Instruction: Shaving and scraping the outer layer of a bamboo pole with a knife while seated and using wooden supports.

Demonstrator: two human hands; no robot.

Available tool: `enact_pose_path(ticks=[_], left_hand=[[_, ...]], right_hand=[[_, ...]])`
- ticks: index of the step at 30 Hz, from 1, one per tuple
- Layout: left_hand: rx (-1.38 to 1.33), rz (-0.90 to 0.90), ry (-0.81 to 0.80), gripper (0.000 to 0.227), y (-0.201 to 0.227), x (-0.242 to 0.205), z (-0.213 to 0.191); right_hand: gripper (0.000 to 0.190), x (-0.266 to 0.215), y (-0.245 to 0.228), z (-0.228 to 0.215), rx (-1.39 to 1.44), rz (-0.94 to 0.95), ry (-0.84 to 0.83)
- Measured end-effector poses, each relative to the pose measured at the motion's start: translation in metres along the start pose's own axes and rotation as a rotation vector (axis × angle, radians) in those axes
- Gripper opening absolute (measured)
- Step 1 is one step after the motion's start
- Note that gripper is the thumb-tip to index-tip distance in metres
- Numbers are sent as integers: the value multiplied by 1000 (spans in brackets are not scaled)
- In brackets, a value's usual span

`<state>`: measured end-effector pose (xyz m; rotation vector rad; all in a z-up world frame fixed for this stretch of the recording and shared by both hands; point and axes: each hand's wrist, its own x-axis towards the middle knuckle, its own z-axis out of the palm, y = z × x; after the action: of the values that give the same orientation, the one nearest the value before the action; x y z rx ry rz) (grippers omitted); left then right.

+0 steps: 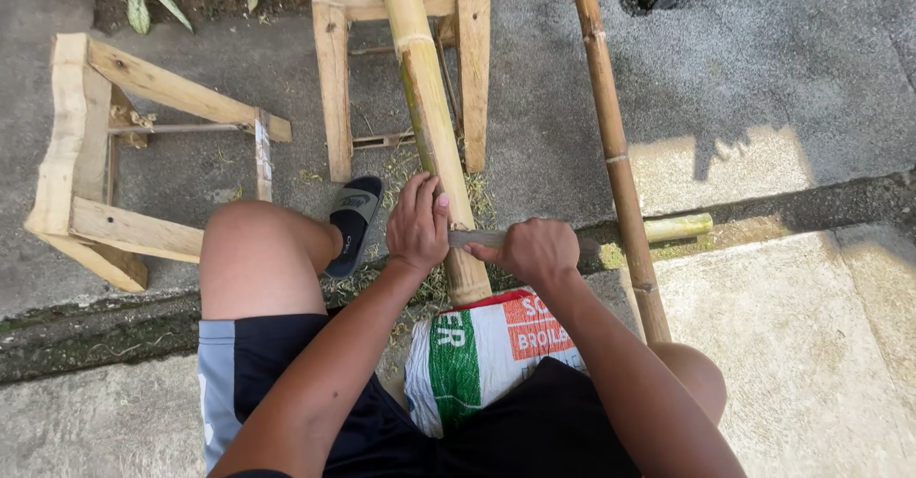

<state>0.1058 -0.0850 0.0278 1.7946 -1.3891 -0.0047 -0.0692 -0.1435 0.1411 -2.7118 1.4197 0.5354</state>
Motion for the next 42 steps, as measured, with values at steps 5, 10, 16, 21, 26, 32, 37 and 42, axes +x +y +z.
enact_pose_path(ticks=[5,10,16,21,26,32,37,42], left_hand=[[-27,8,58,41,-5,10,6],[60,20,-29,37,-31,61,14],[90,20,-5,38,-65,118,33],[85,-56,-51,40,-88,166,42],[96,-44,-1,41,-111,206,48],[76,-57,-3,41,-137,252,53],[84,-6,27,42,-158,279,63],[119,73,1,45,-165,289,63]], right_hand=[[91,10,-5,-12,-13,38,-87],[96,51,-9,-21,37,111,-92],[95,105,-13,-46,39,123,-49],[95,147,-18,-70,-23,111,-13],[95,190,-25,-88,-40,128,-36],[93,242,-29,-99,-82,160,-34],[92,260,-35,-110,-67,164,-34],[94,262,-37,-106,-67,159,37]])
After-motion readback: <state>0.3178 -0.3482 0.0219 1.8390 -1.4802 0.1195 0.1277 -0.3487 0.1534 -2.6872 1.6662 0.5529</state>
